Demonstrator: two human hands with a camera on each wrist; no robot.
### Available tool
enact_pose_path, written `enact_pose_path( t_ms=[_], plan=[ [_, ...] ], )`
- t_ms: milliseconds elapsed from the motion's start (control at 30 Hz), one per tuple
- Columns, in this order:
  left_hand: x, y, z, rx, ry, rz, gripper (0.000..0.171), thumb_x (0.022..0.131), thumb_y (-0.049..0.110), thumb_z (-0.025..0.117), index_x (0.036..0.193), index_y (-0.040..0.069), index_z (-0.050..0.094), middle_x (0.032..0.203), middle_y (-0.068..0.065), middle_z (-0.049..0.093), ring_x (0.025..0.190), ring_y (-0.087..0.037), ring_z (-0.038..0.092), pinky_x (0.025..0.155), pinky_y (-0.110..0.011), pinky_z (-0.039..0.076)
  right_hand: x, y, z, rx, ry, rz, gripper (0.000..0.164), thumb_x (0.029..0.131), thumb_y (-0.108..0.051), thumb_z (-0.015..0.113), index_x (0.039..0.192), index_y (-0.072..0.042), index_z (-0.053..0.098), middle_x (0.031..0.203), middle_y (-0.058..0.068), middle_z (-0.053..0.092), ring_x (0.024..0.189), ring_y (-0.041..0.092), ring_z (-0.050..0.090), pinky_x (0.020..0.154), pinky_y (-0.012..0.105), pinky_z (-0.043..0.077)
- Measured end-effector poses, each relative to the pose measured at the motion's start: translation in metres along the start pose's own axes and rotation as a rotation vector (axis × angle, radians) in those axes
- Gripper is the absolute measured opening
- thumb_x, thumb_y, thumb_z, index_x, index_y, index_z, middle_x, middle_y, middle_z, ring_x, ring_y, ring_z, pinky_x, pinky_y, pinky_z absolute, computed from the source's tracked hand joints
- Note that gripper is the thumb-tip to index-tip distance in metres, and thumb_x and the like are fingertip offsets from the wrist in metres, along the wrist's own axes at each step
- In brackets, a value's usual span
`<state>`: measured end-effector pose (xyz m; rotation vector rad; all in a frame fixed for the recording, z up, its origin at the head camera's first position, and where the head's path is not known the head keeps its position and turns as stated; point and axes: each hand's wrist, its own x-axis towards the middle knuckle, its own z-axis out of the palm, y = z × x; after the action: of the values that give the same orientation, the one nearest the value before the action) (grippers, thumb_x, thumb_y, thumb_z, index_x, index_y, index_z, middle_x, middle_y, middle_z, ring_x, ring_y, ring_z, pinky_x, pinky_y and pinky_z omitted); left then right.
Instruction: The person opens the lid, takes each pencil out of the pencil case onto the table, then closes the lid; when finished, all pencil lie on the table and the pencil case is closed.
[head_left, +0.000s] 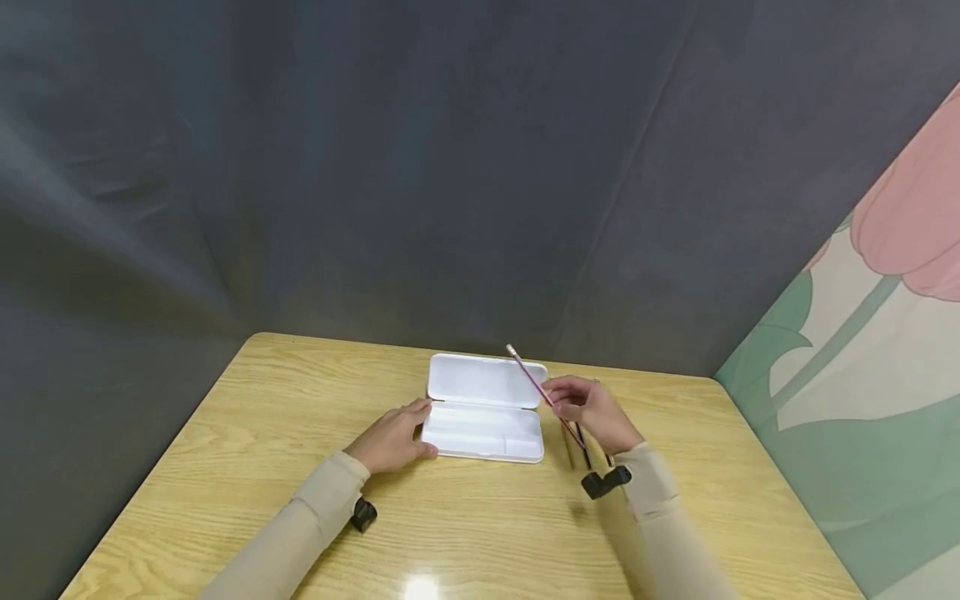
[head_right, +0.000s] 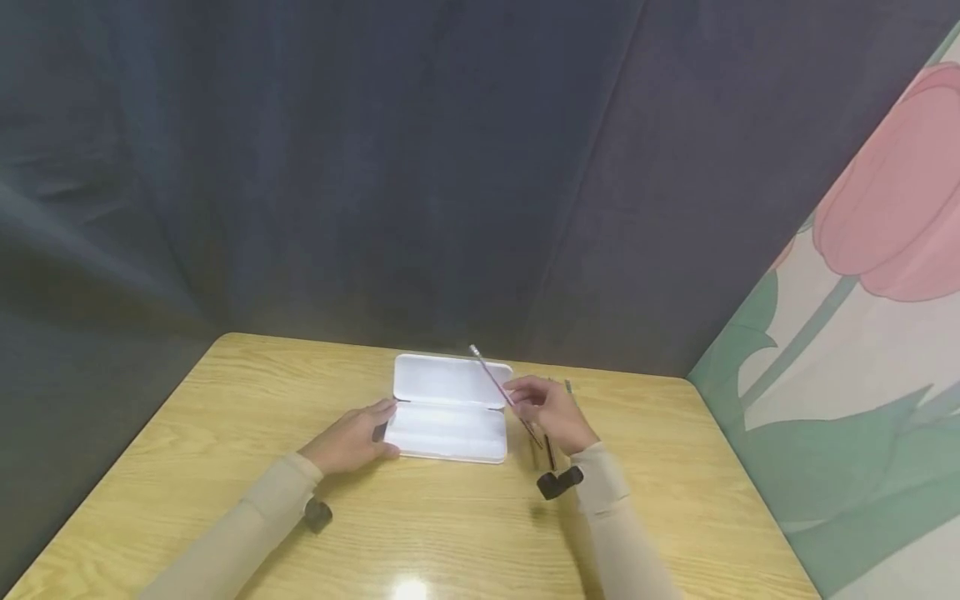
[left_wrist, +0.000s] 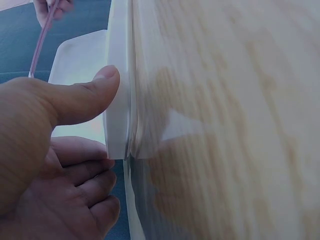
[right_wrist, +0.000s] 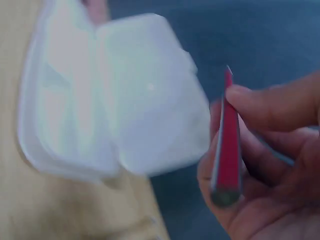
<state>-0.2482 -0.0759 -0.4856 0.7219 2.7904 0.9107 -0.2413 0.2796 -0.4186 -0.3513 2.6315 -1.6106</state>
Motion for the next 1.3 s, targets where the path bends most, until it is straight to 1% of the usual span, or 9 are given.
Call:
enact_pose_path(
  t_ms=[100,200,367,533,667,1067,1133,1200,1300],
  plan=[
    [-0.001,-0.001,-0.001,-0.011,-0.001,-0.008,0.082,0.091,0.039,0.075,0.155,0.002,0.038,0.166,-0.012,0.031,0.152,-0.035,0.035,0.124,-0.05,0.036,-0.01,0.003,-0.029,0.03,0.127,0.047,0.041,0.096,0.005,0.061,0.137,0.006,0.057,0.104,0.011,0.067,0.086,0.008,0.067,0.076,0.022,0.06],
    [-0.001,-0.001,-0.001,-0.016,0.0,-0.016,0.081,0.092,0.039,0.075,0.155,0.002,0.039,0.166,-0.012,0.031,0.152,-0.035,0.035,0.124,-0.05,0.037,-0.018,0.014,-0.055,-0.012,0.243,0.11,0.043,0.098,0.003,0.059,0.141,0.005,0.054,0.101,0.004,0.067,0.082,0.002,0.065,0.075,0.022,0.061],
    [-0.002,-0.003,-0.002,-0.014,0.007,-0.019,0.079,0.092,0.039,0.074,0.154,0.002,0.041,0.166,-0.011,0.032,0.152,-0.035,0.036,0.124,-0.05,0.037,-0.023,0.05,-0.076,-0.269,0.315,0.241,0.04,0.098,-0.005,0.058,0.137,0.002,0.059,0.102,0.015,0.071,0.075,0.004,0.065,0.068,0.025,0.061],
    [-0.003,-0.005,-0.002,-0.014,0.008,-0.022,0.08,0.092,0.039,0.075,0.154,0.003,0.041,0.166,-0.01,0.032,0.152,-0.034,0.036,0.123,-0.05,0.037,-0.023,0.078,-0.072,-0.479,0.274,0.328,0.043,0.092,-0.009,0.057,0.133,0.001,0.062,0.101,0.018,0.074,0.071,0.014,0.062,0.057,0.025,0.05],
    [-0.002,-0.006,-0.001,-0.025,0.008,-0.014,0.08,0.092,0.038,0.075,0.154,0.003,0.041,0.166,-0.01,0.032,0.152,-0.033,0.036,0.123,-0.049,0.038,-0.02,0.086,-0.068,-0.568,0.251,0.321,0.043,0.092,-0.01,0.055,0.132,0.003,0.063,0.104,0.021,0.075,0.076,0.022,0.065,0.057,0.028,0.048],
    [0.0,-0.008,0.0,-0.012,0.016,0.006,0.08,0.091,0.038,0.075,0.154,0.004,0.041,0.166,-0.011,0.033,0.151,-0.034,0.038,0.121,-0.05,0.04,-0.012,0.094,-0.062,-0.648,0.211,0.331,0.047,0.083,-0.006,0.055,0.128,0.006,0.063,0.105,0.022,0.074,0.082,0.03,0.067,0.063,0.037,0.054],
    [0.001,-0.007,0.0,-0.012,0.018,0.009,0.08,0.091,0.038,0.075,0.154,0.003,0.041,0.166,-0.011,0.033,0.151,-0.035,0.038,0.121,-0.05,0.04,-0.012,0.09,-0.061,-0.661,0.234,0.304,0.044,0.086,-0.007,0.056,0.127,0.007,0.063,0.104,0.023,0.074,0.08,0.029,0.068,0.063,0.039,0.056],
    [0.001,-0.007,0.0,-0.01,0.016,0.014,0.08,0.091,0.038,0.076,0.154,0.003,0.041,0.166,-0.012,0.033,0.151,-0.035,0.038,0.121,-0.05,0.04,-0.011,0.082,-0.058,-0.652,0.307,0.257,0.04,0.091,-0.01,0.057,0.126,0.006,0.065,0.103,0.022,0.074,0.079,0.029,0.068,0.066,0.04,0.057],
    [0.0,-0.007,0.0,-0.004,0.018,0.019,0.081,0.09,0.038,0.076,0.153,0.002,0.041,0.165,-0.013,0.034,0.15,-0.035,0.039,0.121,-0.05,0.04,-0.004,0.058,-0.048,-0.543,0.436,0.161,0.032,0.099,-0.017,0.058,0.123,-0.001,0.07,0.106,0.019,0.075,0.086,0.029,0.07,0.071,0.038,0.058]
  ],
)
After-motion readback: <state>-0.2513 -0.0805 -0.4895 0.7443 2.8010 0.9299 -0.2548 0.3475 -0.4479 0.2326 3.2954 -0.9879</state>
